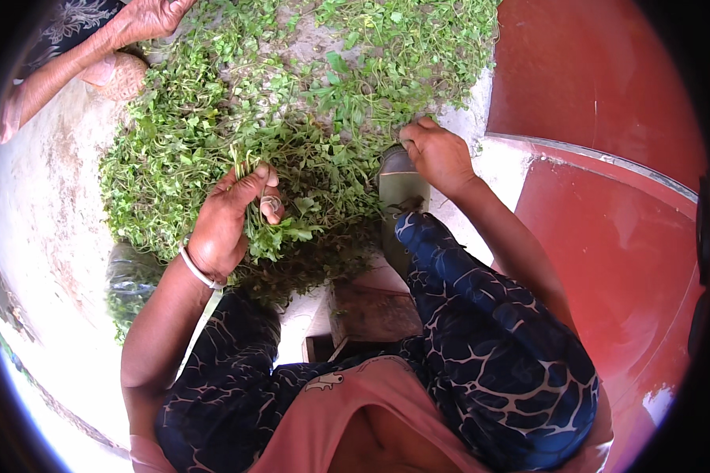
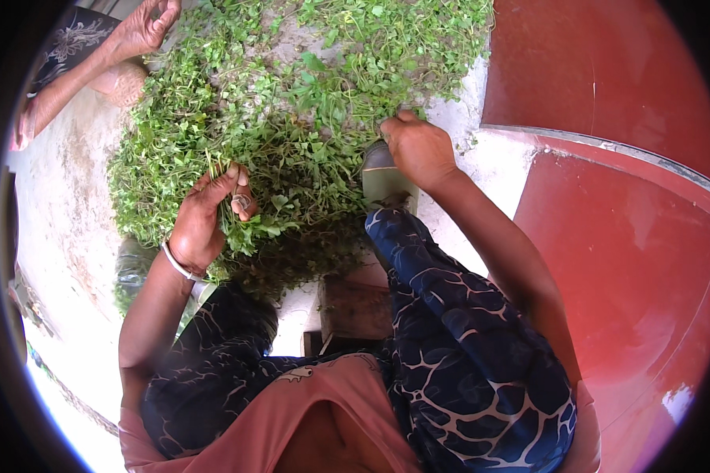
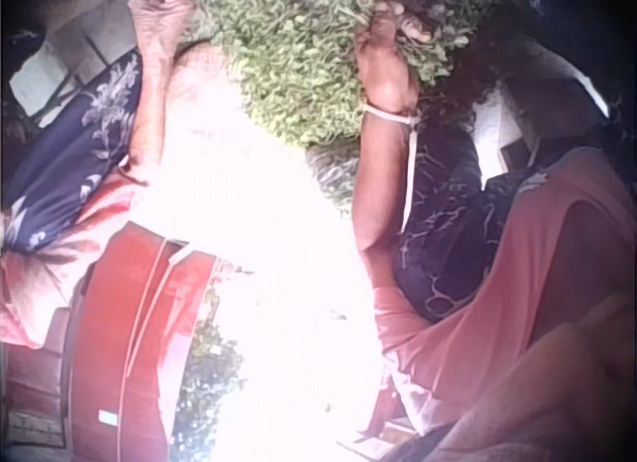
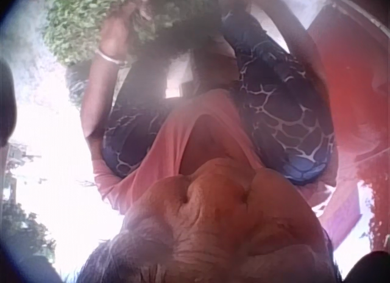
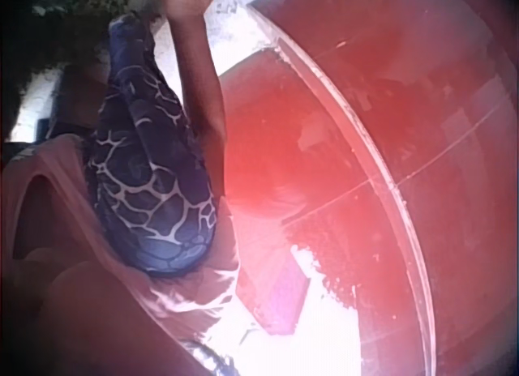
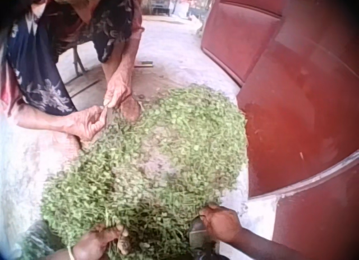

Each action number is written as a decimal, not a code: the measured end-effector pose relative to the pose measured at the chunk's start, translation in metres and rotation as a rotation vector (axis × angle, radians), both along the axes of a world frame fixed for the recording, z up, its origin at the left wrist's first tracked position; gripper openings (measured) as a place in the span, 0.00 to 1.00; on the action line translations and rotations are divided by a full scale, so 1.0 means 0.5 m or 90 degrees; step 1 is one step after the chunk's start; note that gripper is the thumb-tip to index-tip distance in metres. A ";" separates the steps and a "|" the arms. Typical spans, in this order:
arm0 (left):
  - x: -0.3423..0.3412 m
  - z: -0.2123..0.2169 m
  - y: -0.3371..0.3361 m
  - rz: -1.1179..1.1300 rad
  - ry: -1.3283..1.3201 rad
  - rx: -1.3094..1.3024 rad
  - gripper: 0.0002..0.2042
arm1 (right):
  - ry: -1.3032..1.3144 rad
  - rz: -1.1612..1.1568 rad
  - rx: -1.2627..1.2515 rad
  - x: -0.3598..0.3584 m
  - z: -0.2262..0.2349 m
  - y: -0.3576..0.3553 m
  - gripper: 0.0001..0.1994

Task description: The person sits on the floor and sorts through a large pile of green leafy vegetables, picking up stems and separating leaves by hand. They place the sorted leaves into a clear plastic bag and continue processing the pile.

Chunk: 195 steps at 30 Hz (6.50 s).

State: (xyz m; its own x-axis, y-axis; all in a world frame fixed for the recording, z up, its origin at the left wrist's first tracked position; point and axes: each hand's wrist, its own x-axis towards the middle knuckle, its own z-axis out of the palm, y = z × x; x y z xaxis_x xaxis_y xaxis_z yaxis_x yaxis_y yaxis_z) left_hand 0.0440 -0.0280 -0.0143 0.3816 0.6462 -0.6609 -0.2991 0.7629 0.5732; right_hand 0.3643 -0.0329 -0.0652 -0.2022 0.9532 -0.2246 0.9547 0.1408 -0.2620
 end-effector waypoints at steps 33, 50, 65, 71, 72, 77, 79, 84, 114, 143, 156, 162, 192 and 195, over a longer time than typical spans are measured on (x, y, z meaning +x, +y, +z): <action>0.023 0.012 -0.024 -0.007 0.194 -0.002 0.07 | 0.642 -0.269 -0.387 0.018 0.113 0.032 0.01; 0.085 0.054 0.008 -0.231 0.281 0.507 0.10 | 0.658 -0.245 -0.507 -0.075 0.175 0.002 0.05; 0.081 0.023 -0.025 -0.395 0.235 0.443 0.10 | 0.686 -0.163 -0.536 -0.125 0.168 0.000 0.05; 0.068 -0.011 -0.036 -0.364 0.130 0.348 0.08 | 0.678 -0.128 -0.546 -0.134 0.152 -0.004 0.05; 0.068 -0.008 -0.035 -0.387 0.156 0.355 0.07 | 0.673 -0.133 -0.556 -0.134 0.150 -0.006 0.04; 0.070 0.012 -0.046 -0.463 0.388 0.611 0.04 | 0.612 -0.127 -0.573 -0.146 0.138 -0.021 0.04; 0.070 0.009 -0.057 -0.433 0.428 0.679 0.06 | 0.617 -0.083 -0.510 -0.150 0.131 -0.035 0.05; 0.019 -0.005 -0.035 -0.259 0.323 0.431 0.03 | 0.577 0.161 -0.530 -0.145 0.125 -0.058 0.05; -0.011 -0.003 -0.038 -0.001 -0.006 -0.074 0.05 | 0.055 -0.039 -0.062 -0.049 0.060 0.163 0.11; 0.002 0.062 0.014 -0.008 0.140 0.102 0.05 | 0.680 -0.117 -0.324 -0.064 0.188 0.118 0.03; 0.072 0.041 0.012 -0.107 0.320 0.555 0.12 | 0.742 -0.145 -0.473 -0.142 0.189 0.070 0.04; 0.074 0.033 -0.005 -0.130 0.447 0.632 0.16 | 0.753 -0.136 -0.471 -0.160 0.175 0.063 0.04; 0.015 0.040 0.000 -0.058 0.110 0.065 0.05 | 0.755 -0.116 -0.543 -0.147 0.181 0.056 0.03; -0.017 0.027 -0.001 -0.014 0.025 0.057 0.07 | 0.821 -0.242 -0.498 -0.111 0.169 0.061 0.03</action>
